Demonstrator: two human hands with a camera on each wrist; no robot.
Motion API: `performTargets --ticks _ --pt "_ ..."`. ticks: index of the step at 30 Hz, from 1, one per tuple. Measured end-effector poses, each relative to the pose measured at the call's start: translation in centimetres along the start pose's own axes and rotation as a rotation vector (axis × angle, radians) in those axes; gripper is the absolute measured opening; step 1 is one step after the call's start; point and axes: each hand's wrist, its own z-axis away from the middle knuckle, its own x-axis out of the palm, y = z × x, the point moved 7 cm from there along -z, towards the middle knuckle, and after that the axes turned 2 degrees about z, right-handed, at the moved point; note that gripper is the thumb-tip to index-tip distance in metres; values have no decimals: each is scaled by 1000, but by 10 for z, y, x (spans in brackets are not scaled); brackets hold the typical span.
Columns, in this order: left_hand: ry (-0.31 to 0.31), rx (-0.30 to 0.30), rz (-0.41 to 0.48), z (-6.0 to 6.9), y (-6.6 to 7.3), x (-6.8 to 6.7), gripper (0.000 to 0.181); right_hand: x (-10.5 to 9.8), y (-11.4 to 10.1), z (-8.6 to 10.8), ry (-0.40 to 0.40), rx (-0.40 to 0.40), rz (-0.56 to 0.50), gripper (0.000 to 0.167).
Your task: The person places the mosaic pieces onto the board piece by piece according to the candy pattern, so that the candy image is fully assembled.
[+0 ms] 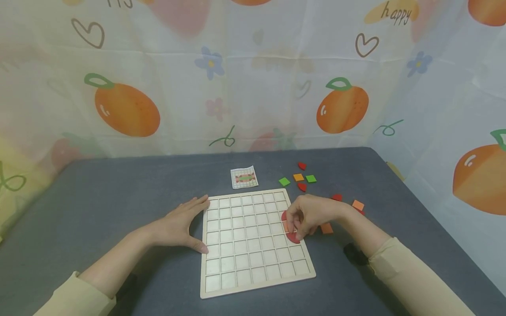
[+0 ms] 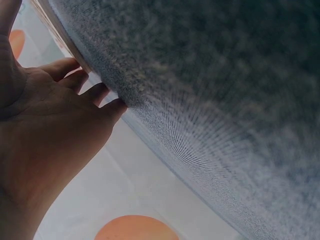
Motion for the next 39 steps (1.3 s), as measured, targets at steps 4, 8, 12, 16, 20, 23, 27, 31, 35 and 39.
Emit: performTargets --ticks 4,8,12,16,20,23,27,31,35,39 --pt "1 1 -5 0 1 0 121 -13 -2 7 61 -28 -17 11" --pt "0 3 0 -1 2 -1 121 -40 2 16 218 -36 -3 21" --pt "-3 3 7 0 2 -1 121 -66 14 26 367 28 3 28" --pt "1 0 2 1 1 -1 120 -82 25 31 449 100 51 30" --pt "4 0 0 1 0 -1 121 -92 35 30 473 159 91 32" --pt "3 1 0 0 0 0 121 -93 44 27 436 179 101 29" --pt "1 -1 1 0 0 1 122 -88 54 23 355 173 90 25" --pt "0 -8 1 1 1 0 121 -86 58 23 328 169 68 27" --pt "0 -10 -2 1 1 -1 121 -85 57 24 323 165 72 25" --pt "-1 -11 -1 1 1 -1 121 -83 56 24 302 170 63 22"
